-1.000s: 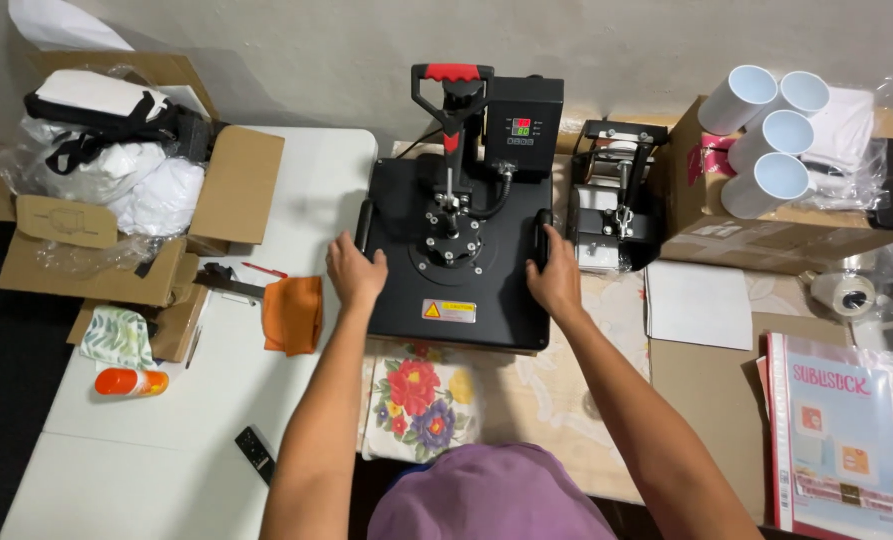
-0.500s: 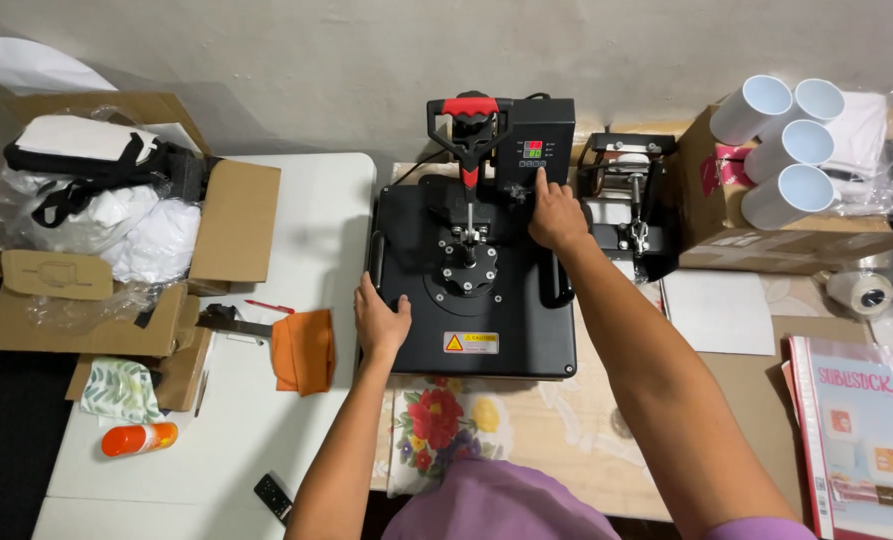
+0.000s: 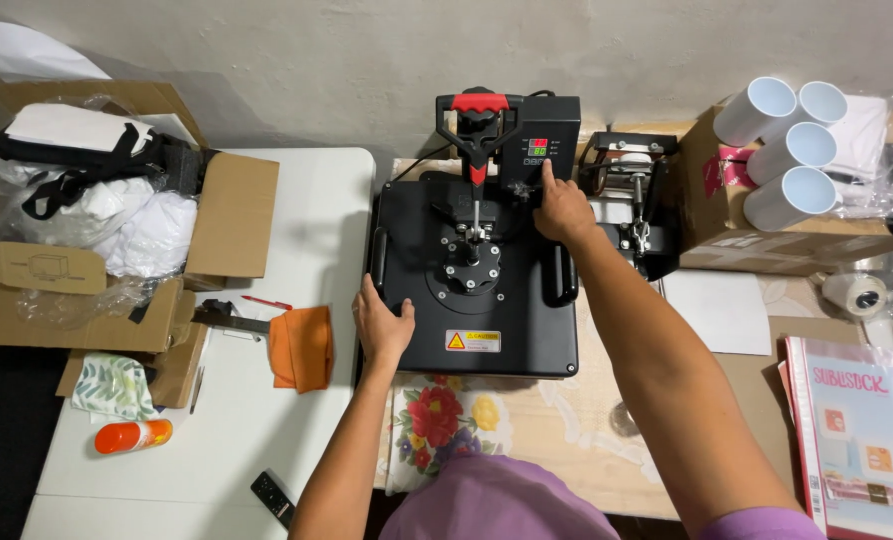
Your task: The person aligns a white fabric sheet on the heat press bed, covers it with a brown protective sheet, and then pulls down the heat press handle to start the pressing process.
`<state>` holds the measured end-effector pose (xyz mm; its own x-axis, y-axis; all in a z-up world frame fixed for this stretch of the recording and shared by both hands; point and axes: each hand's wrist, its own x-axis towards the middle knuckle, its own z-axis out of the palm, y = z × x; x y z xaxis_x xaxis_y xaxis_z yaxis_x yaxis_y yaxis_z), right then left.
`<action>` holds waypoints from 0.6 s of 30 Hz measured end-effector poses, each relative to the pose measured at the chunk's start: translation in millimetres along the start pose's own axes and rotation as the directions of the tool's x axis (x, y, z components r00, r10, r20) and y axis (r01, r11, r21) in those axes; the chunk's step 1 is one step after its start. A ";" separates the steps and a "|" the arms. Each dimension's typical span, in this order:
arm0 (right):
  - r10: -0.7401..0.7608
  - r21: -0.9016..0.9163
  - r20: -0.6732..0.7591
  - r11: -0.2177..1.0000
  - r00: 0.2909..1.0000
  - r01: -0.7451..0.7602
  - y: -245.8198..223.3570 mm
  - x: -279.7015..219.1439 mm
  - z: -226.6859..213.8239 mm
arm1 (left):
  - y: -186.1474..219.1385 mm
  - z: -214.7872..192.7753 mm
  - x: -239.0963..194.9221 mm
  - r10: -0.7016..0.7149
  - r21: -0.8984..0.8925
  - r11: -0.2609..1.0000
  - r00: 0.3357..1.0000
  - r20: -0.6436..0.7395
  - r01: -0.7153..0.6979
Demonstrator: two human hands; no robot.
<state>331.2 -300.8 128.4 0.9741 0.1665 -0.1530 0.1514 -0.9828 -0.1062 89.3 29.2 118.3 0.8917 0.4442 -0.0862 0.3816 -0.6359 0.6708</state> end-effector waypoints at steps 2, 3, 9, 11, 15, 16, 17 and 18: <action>-0.006 0.009 -0.004 1.000 1.000 0.006 15.9 16.9 10.9 | -0.4 -1.6 -3.4 -0.001 0.022 1.000 1.000 -0.012 0.001; -0.012 0.018 -0.006 1.000 1.000 0.012 26.1 24.2 16.8 | 0.1 -1.3 -5.3 -0.002 0.044 0.999 1.000 -0.022 0.003; -0.208 0.341 -0.533 0.834 0.820 0.433 8.6 -105.2 12.2 | -4.9 27.3 -47.3 0.232 0.000 0.970 0.930 -0.284 -0.242; -0.110 0.475 -0.565 0.767 0.818 0.432 -15.7 -199.2 5.4 | -9.2 41.6 -71.3 0.316 0.019 0.945 0.895 -0.314 -0.327; 0.183 0.701 -0.601 0.587 0.778 0.404 -35.7 -368.3 44.6 | -7.7 60.2 -122.7 0.465 -0.057 0.872 0.859 -0.216 -0.486; 0.187 0.701 -0.602 0.590 0.776 0.401 -20.4 -392.9 83.5 | -2.6 60.5 -133.6 0.468 -0.060 0.870 0.858 -0.213 -0.490; 0.376 0.748 -0.585 0.593 0.718 0.298 -5.9 -418.8 122.6 | 1.5 59.8 -146.1 0.505 -0.087 0.852 0.855 -0.120 -0.516; 0.549 0.796 -0.551 0.573 0.628 0.198 8.4 -445.0 161.6 | 5.5 58.9 -158.6 0.539 -0.117 0.834 0.842 -0.028 -0.539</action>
